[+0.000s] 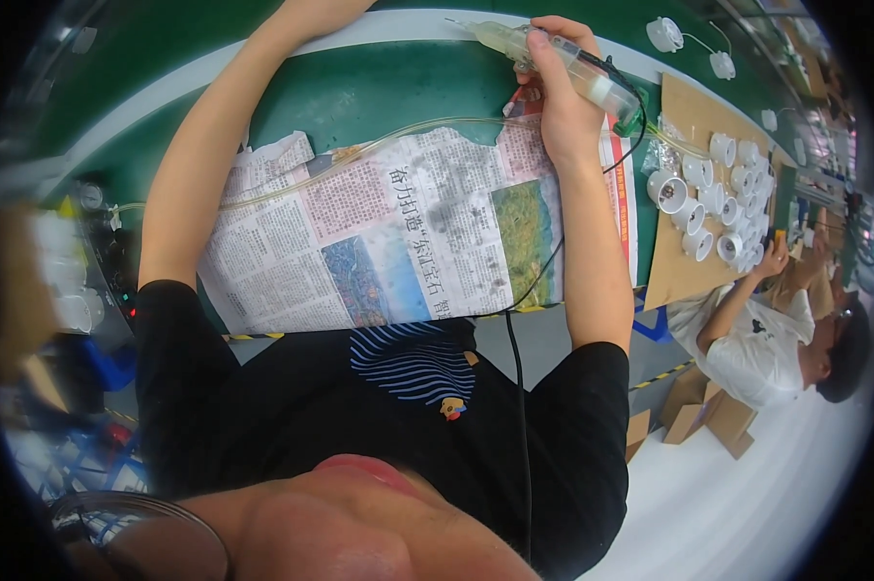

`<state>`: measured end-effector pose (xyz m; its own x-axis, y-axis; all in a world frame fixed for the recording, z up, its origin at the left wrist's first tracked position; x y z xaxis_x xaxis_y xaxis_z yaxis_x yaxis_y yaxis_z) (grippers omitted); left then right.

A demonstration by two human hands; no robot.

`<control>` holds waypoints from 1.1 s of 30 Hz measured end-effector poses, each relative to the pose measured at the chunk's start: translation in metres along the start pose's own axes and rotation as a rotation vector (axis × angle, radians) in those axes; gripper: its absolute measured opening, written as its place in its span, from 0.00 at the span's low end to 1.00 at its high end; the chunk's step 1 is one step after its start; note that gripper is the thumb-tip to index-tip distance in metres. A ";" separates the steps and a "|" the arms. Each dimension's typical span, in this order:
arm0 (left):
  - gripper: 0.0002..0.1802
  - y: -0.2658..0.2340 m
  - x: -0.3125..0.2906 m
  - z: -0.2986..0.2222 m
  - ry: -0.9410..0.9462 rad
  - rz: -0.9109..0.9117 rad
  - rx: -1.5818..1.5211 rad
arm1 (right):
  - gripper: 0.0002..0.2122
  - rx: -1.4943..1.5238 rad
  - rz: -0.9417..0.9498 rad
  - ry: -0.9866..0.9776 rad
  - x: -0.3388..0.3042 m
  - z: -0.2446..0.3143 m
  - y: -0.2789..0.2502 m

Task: Apply glue or sealant to small round industrial components using a hand-held applicator.

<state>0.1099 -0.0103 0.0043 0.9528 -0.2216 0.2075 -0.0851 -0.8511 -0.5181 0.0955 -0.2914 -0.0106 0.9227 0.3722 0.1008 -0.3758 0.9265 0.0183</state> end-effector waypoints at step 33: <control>0.33 0.019 -0.001 0.012 0.445 0.107 0.262 | 0.17 -0.235 -0.072 -0.174 0.003 0.009 0.018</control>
<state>0.1107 -0.0202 -0.0157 0.7217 -0.5302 0.4450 -0.0449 -0.6774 -0.7342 0.0912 -0.2742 -0.0005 0.9098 0.3090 0.2773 -0.2608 0.9450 -0.1972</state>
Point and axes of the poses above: each hand's wrist, its own x-axis towards the middle knuckle, its own y-axis out of the palm, z = x × y, the point moved 3 cm from there along x, towards the middle knuckle, and after that the axes turned 6 degrees about z, right-handed, at the moved point
